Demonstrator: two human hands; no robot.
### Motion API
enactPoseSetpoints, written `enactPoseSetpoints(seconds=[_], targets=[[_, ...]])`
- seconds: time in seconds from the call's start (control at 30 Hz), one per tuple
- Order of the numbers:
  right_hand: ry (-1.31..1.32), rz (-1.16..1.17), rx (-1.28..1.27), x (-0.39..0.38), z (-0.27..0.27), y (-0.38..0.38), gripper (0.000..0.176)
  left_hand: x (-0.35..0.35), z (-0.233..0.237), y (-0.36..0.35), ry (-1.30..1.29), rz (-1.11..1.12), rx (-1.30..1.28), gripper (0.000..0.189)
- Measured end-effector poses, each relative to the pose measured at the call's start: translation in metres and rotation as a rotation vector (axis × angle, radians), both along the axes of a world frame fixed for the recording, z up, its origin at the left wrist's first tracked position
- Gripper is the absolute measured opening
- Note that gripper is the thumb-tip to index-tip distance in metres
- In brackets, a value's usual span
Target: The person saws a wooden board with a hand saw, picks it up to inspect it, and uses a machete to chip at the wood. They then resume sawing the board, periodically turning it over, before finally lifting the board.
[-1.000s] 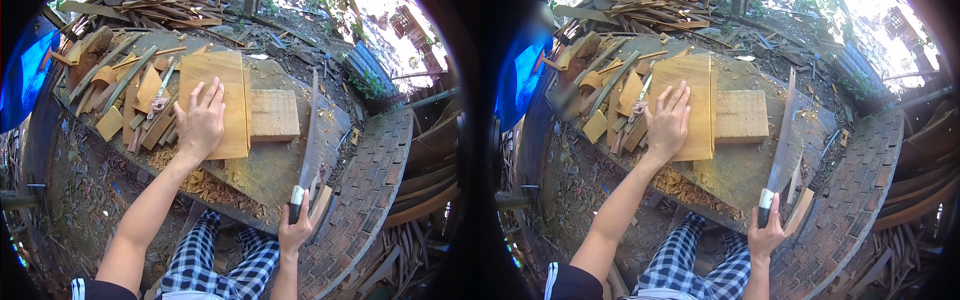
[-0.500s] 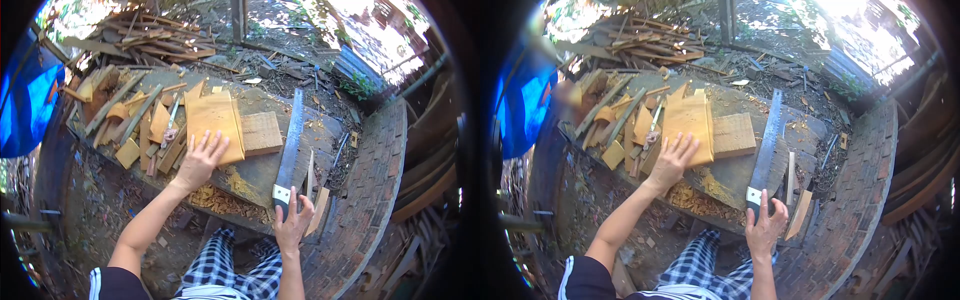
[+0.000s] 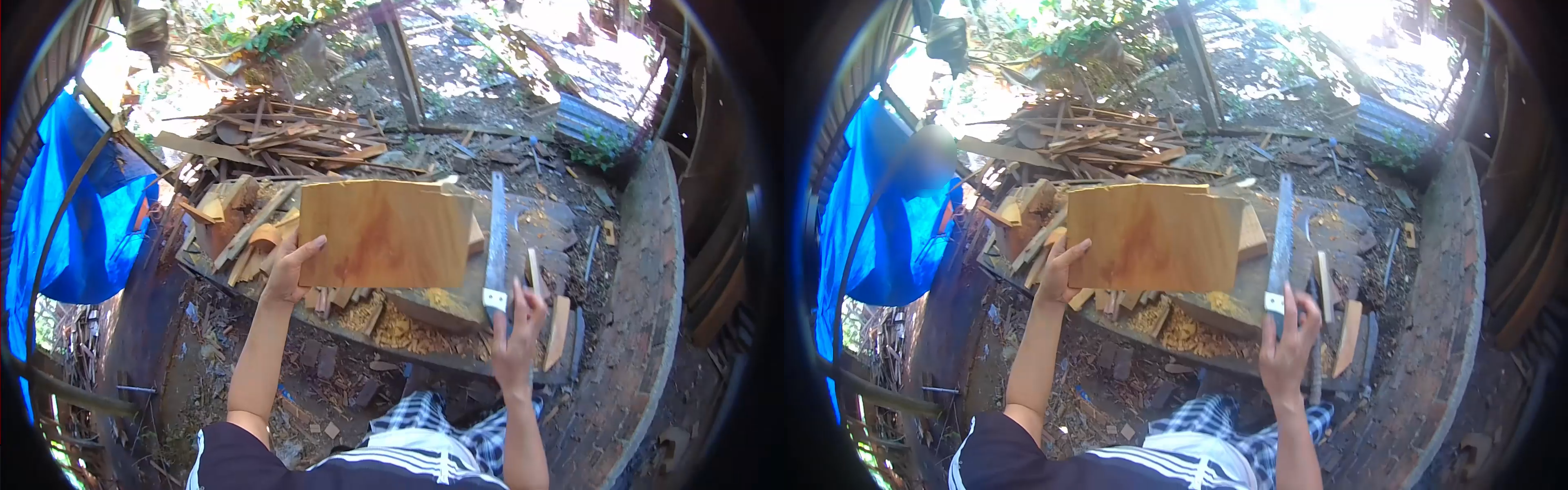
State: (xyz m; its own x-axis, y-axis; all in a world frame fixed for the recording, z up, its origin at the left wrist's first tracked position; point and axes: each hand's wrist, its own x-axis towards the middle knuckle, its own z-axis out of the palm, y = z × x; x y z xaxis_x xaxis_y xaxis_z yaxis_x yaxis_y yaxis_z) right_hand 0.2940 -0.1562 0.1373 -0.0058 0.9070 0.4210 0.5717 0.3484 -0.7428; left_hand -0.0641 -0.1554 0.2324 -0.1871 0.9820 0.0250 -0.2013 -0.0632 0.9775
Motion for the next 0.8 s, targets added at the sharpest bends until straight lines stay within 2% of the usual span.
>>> enactPoseSetpoints(seconds=[0.07,0.17,0.23,0.27,0.37,0.6,0.8], targets=[[0.077,0.017,0.102,0.002,0.024,0.014,0.050,0.022,-0.006,-0.011,-0.157,-0.111,-0.084,0.047],[-0.034,-0.010,0.174,0.010,0.051,0.032,0.046,0.040,-0.024,-0.018,-0.208,-0.179,-0.165,0.054],[0.049,0.155,-0.048,0.016,0.063,0.038,0.038,0.049,-0.032,-0.023,-0.238,-0.219,-0.201,0.058],[0.036,0.138,-0.053,0.018,0.065,0.036,0.038,0.051,-0.038,-0.023,-0.231,-0.229,-0.211,0.062],[0.173,0.169,-0.282,0.028,0.065,0.029,0.028,0.067,-0.037,-0.028,-0.252,-0.294,-0.234,0.069],[0.477,0.207,-0.347,0.034,0.048,0.021,0.022,0.075,-0.048,-0.033,-0.265,-0.365,-0.240,0.080],[0.482,0.202,-0.344,0.030,0.048,0.018,0.018,0.077,-0.043,-0.036,-0.240,-0.388,-0.156,0.082]])
